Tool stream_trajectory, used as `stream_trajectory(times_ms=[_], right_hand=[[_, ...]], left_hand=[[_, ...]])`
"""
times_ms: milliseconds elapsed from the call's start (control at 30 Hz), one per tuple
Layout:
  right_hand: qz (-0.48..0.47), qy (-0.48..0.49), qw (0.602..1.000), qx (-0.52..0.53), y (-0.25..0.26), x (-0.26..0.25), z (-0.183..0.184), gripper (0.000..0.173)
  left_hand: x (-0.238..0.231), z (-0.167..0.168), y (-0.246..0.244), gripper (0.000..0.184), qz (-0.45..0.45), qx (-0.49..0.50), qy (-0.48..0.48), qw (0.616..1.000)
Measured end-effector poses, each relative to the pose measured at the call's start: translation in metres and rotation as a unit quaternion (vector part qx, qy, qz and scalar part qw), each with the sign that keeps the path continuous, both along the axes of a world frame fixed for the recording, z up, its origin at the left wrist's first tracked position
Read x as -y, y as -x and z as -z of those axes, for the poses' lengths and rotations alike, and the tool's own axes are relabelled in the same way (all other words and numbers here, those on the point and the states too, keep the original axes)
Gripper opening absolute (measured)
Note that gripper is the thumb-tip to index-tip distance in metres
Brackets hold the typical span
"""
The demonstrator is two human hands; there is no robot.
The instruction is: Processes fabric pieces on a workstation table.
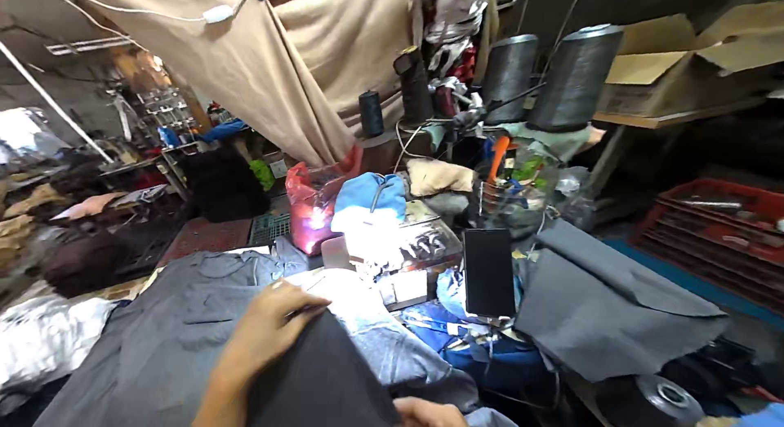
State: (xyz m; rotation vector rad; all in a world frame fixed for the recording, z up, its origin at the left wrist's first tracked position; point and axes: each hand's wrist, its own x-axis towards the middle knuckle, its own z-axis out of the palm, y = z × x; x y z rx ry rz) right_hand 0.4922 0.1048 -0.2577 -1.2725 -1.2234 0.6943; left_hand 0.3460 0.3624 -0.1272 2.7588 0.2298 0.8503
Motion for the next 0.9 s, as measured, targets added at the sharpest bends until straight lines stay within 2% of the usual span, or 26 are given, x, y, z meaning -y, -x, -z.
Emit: stream_trajectory(times_ms=[67,133,200,267,333,467,533,633,767,900], right_hand=[[0.049,0.081,0.995,-0.039,-0.012,-0.014,0.033,0.02],[0.084,0.14,0.985,-0.053,-0.029,-0.027,0.069,0.016],[0.101,0.186,0.977,-0.02,-0.044,-0.037,0.098,0.019],[0.1,0.213,0.972,0.009,-0.054,-0.045,0.109,0.022],[0.112,0.192,0.975,0.018,-0.058,-0.055,0.105,0.021],[0.144,0.116,0.982,-0.035,-0.06,-0.085,0.074,0.04],[0.173,0.077,0.98,-0.065,-0.058,-0.099,0.063,0.033],[0.247,0.016,0.969,-0.021,-0.055,-0.105,0.061,0.019],[0.327,-0.013,0.942,0.08,-0.057,-0.102,0.057,0.017],[0.315,0.018,0.947,0.059,-0.067,-0.106,0.057,0.023]], left_hand=[[-0.015,0.025,-0.052,0.015,-0.011,-0.09,0.037,0.995],[-0.024,0.049,-0.09,0.018,-0.041,-0.161,0.101,0.981],[-0.028,0.065,-0.11,0.027,-0.07,-0.191,0.159,0.966],[-0.03,0.073,-0.113,0.027,-0.087,-0.168,0.199,0.962],[-0.033,0.072,-0.107,0.022,-0.09,-0.145,0.238,0.956],[-0.043,0.078,-0.091,0.021,-0.061,-0.109,0.264,0.956],[-0.041,0.079,-0.088,0.02,-0.07,-0.084,0.246,0.963],[-0.033,0.081,-0.091,0.017,-0.08,-0.028,0.229,0.97],[-0.027,0.084,-0.1,0.012,-0.091,-0.005,0.212,0.973],[-0.024,0.09,-0.11,0.018,-0.133,-0.04,0.218,0.966]])
